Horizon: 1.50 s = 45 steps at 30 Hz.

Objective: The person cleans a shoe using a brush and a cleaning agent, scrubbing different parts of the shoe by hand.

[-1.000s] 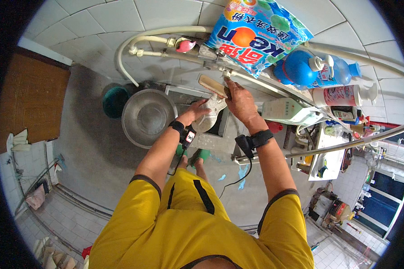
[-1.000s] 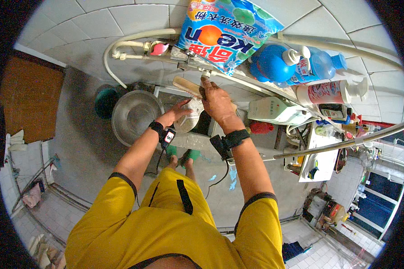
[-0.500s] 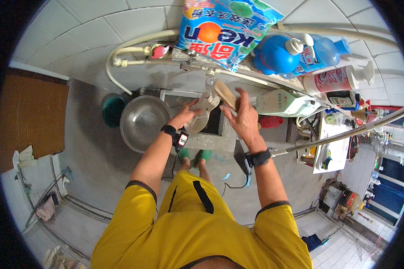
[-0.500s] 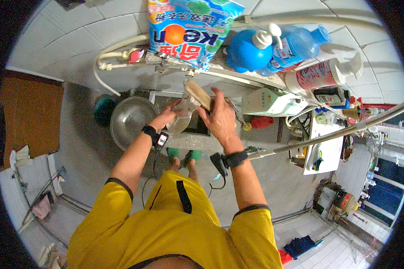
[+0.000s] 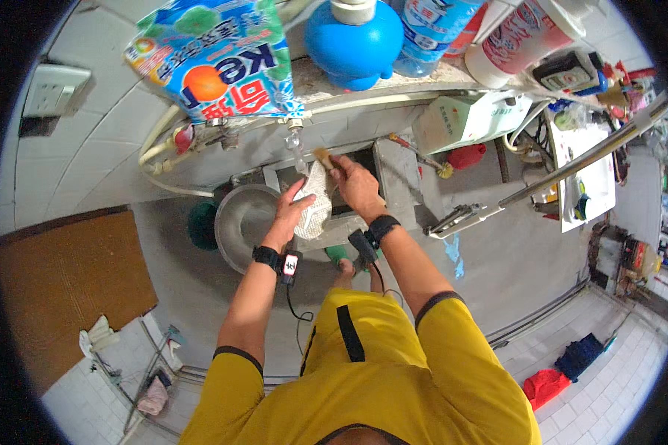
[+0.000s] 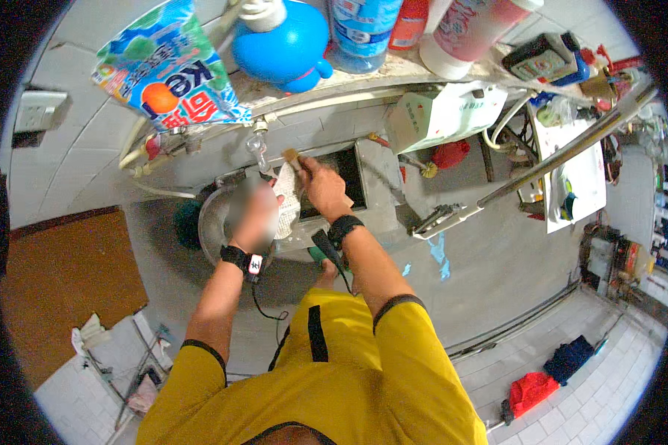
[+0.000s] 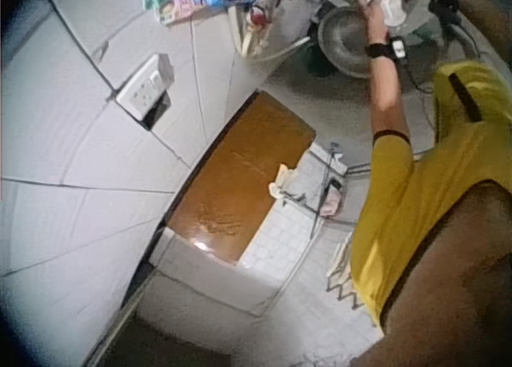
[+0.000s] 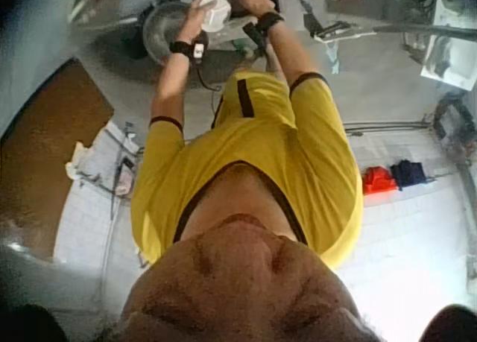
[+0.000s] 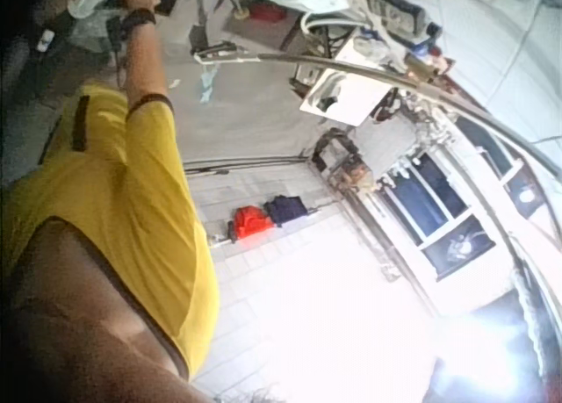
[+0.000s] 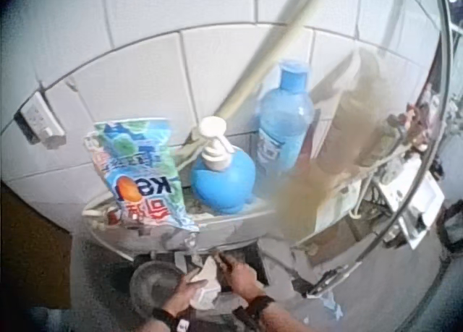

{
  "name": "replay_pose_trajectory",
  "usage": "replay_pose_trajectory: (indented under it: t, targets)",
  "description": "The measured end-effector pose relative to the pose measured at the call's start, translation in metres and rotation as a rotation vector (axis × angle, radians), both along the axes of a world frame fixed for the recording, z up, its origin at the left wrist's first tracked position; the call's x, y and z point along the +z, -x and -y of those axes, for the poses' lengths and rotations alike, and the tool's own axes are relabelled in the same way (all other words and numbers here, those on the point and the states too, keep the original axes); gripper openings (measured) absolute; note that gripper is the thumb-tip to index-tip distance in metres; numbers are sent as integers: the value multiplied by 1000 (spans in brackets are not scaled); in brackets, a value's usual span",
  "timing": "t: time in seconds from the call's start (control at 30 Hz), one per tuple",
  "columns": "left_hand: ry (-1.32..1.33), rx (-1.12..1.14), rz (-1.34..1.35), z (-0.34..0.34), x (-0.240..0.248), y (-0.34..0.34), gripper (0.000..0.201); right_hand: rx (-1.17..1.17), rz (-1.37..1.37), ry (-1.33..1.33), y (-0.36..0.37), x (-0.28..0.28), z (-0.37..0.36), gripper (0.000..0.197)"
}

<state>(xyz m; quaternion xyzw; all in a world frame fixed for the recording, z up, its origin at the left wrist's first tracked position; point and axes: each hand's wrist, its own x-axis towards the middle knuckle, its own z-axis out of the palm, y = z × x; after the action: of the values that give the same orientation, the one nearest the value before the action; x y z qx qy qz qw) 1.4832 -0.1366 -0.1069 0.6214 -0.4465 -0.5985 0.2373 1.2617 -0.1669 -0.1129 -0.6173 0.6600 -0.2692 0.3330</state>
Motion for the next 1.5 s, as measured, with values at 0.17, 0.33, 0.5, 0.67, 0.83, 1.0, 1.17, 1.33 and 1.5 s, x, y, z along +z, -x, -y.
replay_pose_trajectory:
  t: [0.17, 0.33, 0.5, 0.67, 0.83, 1.0, 1.17, 1.33, 1.5]
  targets:
    - [96, 26, -30, -7, 0, -9, 70, 100, 50, 3, -20, -11, -30, 42]
    - [-68, -95, 126, 3, 18, 0, 70, 83, 9, 27, -17, -7, -24, 37]
    - [-21, 26, -16, -8, 23, 0, 67, -40, -7, -22, -18, -2, -12, 40]
    - [-3, 8, -12, -22, 13, -10, 66, 42, 70, -50, -20, -3, -34, 40]
    - [149, -15, 15, -22, 25, -1, 67, -155, 252, -229, -7, -10, 5, 40]
    - [145, -22, 59, -27, 23, -9, 68, -166, 322, -291, -19, 9, -17, 43]
    - [91, 63, 59, -33, 5, 4, 69, -139, 282, -101, -36, 8, -31, 39]
    - [49, 231, -154, -45, -7, -19, 66, 24, 206, -230, -56, 39, -41, 41]
    - [-2, 343, -228, -52, 16, 1, 73, -145, 205, -285, -33, 4, 2, 39]
